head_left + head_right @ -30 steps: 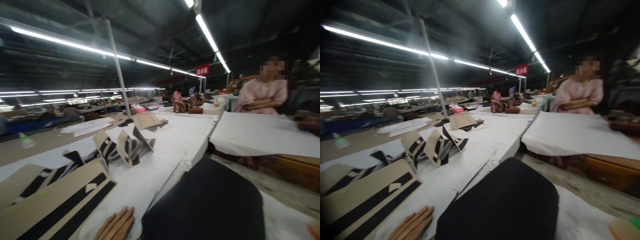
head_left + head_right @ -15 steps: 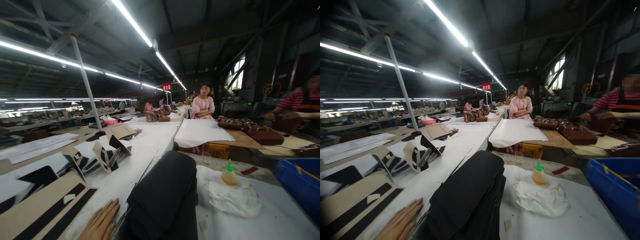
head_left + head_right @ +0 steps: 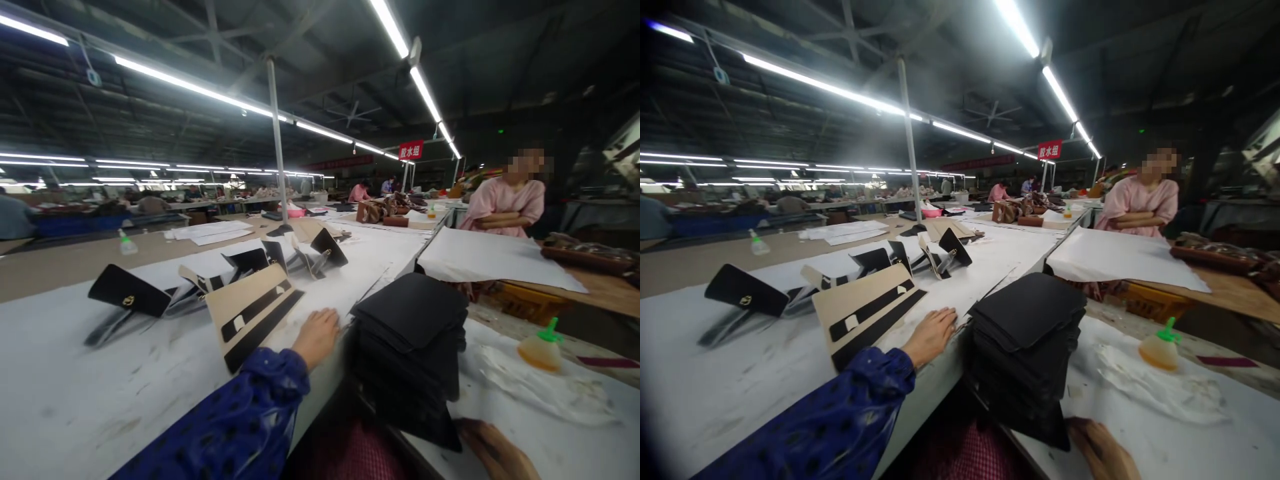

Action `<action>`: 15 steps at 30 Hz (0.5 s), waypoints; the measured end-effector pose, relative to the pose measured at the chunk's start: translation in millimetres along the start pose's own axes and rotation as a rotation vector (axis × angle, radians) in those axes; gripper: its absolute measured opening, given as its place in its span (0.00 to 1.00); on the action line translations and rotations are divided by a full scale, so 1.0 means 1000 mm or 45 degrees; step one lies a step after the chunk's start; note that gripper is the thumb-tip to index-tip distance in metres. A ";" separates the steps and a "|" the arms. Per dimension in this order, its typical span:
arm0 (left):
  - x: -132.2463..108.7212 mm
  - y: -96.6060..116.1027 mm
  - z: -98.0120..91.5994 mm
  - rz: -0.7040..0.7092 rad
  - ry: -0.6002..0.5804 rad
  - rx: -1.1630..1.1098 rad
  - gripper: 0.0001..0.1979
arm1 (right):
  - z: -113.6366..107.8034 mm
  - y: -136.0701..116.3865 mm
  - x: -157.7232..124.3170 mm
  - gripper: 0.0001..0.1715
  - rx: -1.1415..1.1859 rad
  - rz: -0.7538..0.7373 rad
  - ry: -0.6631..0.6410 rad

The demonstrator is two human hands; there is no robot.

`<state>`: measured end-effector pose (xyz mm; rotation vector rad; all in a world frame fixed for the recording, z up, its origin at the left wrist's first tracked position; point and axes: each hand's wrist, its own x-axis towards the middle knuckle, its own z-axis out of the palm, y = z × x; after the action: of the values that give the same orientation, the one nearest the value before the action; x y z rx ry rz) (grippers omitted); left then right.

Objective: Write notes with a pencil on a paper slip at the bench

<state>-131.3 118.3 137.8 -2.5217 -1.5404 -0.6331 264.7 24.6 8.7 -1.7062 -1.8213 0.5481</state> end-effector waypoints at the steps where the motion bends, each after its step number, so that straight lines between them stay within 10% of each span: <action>1: -0.001 0.000 0.000 0.006 0.014 -0.009 0.16 | 0.000 -0.002 -0.002 0.29 -0.004 0.009 -0.006; 15: -0.011 -0.001 -0.006 0.080 0.088 0.016 0.13 | -0.005 -0.029 -0.016 0.19 0.012 0.116 -0.009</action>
<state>-137.7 108.0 138.6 -2.5004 -1.4318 -0.6912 246.8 5.1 28.8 -1.7896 -1.7502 0.5998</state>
